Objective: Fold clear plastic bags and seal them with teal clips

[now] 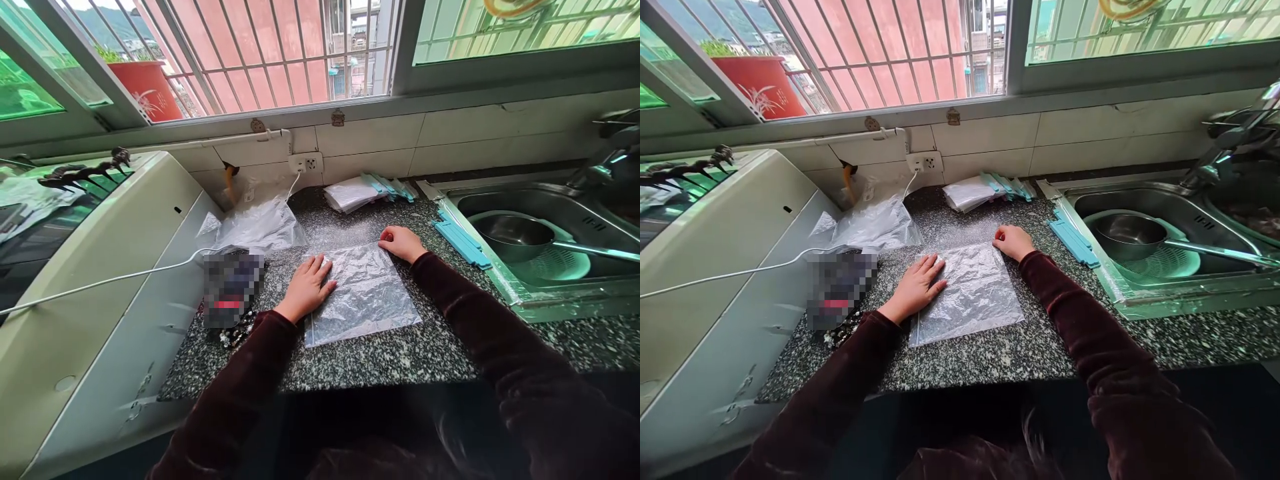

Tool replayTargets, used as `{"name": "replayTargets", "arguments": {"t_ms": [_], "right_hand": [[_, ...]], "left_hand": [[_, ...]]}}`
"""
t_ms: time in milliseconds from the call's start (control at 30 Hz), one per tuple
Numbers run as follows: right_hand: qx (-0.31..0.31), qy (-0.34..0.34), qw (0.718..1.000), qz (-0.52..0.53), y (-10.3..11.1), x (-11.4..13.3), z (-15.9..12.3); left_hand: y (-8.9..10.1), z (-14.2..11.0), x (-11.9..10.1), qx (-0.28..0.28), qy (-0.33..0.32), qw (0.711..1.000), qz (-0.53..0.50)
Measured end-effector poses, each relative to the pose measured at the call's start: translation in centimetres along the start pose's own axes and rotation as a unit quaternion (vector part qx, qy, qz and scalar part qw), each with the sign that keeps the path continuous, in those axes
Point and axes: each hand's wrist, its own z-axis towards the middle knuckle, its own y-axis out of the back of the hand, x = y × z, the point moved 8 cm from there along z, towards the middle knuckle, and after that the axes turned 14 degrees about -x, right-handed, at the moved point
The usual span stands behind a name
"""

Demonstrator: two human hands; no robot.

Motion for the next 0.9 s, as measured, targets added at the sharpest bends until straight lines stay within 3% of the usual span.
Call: {"name": "replayTargets", "arguments": {"t_ms": [100,233,300,400,500,700,800,900], "right_hand": [[-0.012,0.020,1.000,-0.002,0.2,0.0,-0.2],[-0.031,0.072,0.997,-0.002,1.4,-0.1,-1.7],[-0.056,0.159,0.986,-0.012,2.5,0.5,-3.4],[-0.083,0.338,0.937,-0.037,3.9,1.8,-7.4],[-0.078,0.432,0.896,-0.057,4.4,2.2,-10.4],[-0.086,0.470,0.875,-0.081,4.4,2.8,-11.8],[-0.093,0.453,0.884,-0.077,4.7,2.6,-11.6],[-0.095,0.438,0.892,-0.060,5.1,2.4,-11.6]], "left_hand": [[0.9,-0.1,0.0,-0.023,0.005,0.999,-0.024],[4.1,-1.8,-1.3,-0.072,-0.034,0.992,-0.100],[5.9,-3.7,-2.6,-0.075,-0.079,0.986,-0.129],[7.7,-6.5,-3.9,-0.071,-0.135,0.983,-0.102],[8.3,-8.1,-4.9,-0.082,-0.194,0.977,-0.038],[7.3,-8.2,-6.6,-0.050,-0.300,0.952,0.046],[8.1,-7.5,-6.7,-0.067,-0.276,0.958,0.040],[9.8,-6.9,-6.5,-0.127,-0.228,0.965,-0.010]]}}
